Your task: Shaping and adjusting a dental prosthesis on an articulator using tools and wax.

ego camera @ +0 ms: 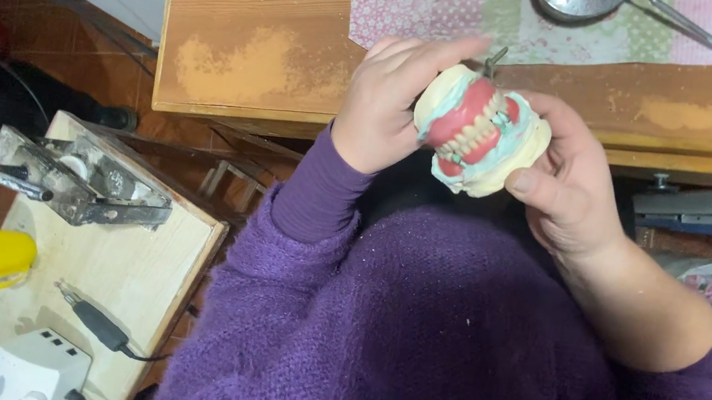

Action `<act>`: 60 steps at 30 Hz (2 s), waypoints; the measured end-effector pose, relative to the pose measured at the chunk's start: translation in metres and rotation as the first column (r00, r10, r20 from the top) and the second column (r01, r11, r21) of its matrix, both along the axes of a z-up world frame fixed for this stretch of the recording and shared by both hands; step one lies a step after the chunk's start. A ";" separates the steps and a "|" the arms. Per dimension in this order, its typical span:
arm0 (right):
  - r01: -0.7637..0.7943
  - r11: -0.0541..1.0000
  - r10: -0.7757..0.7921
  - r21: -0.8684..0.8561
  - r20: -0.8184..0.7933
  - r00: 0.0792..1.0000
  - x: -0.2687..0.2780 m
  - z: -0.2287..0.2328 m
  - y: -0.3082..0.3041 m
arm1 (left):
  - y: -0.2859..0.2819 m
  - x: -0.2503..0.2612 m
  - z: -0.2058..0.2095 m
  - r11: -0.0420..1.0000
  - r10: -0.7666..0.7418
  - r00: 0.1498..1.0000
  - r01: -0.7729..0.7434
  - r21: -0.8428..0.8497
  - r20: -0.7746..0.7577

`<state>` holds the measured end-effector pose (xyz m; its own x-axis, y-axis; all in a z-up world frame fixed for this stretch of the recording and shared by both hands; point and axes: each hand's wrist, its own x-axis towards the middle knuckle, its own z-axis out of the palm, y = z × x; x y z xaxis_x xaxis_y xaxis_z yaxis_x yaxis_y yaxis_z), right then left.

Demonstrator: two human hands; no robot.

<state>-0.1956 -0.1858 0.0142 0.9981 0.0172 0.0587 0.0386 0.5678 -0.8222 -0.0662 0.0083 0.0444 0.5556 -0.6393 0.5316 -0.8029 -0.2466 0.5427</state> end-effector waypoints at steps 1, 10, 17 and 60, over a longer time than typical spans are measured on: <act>-0.006 1.000 0.005 -0.016 -0.014 1.000 0.001 0.002 0.001 | 0.000 -0.001 0.002 1.000 0.000 1.000 0.000 0.002 -0.006; 0.010 0.999 -0.012 -0.047 -0.044 0.999 0.002 -0.005 -0.001 | -0.001 0.002 -0.001 1.000 0.003 1.000 -0.002 -0.021 0.010; -0.020 0.999 0.021 -0.045 0.013 1.000 0.004 -0.004 -0.001 | -0.005 0.003 -0.006 0.992 0.033 0.999 -0.030 -0.121 0.021; -0.154 0.982 0.127 0.107 0.227 0.966 0.002 -0.007 0.013 | 0.042 0.018 -0.013 0.749 -0.618 0.611 0.267 -0.606 -0.494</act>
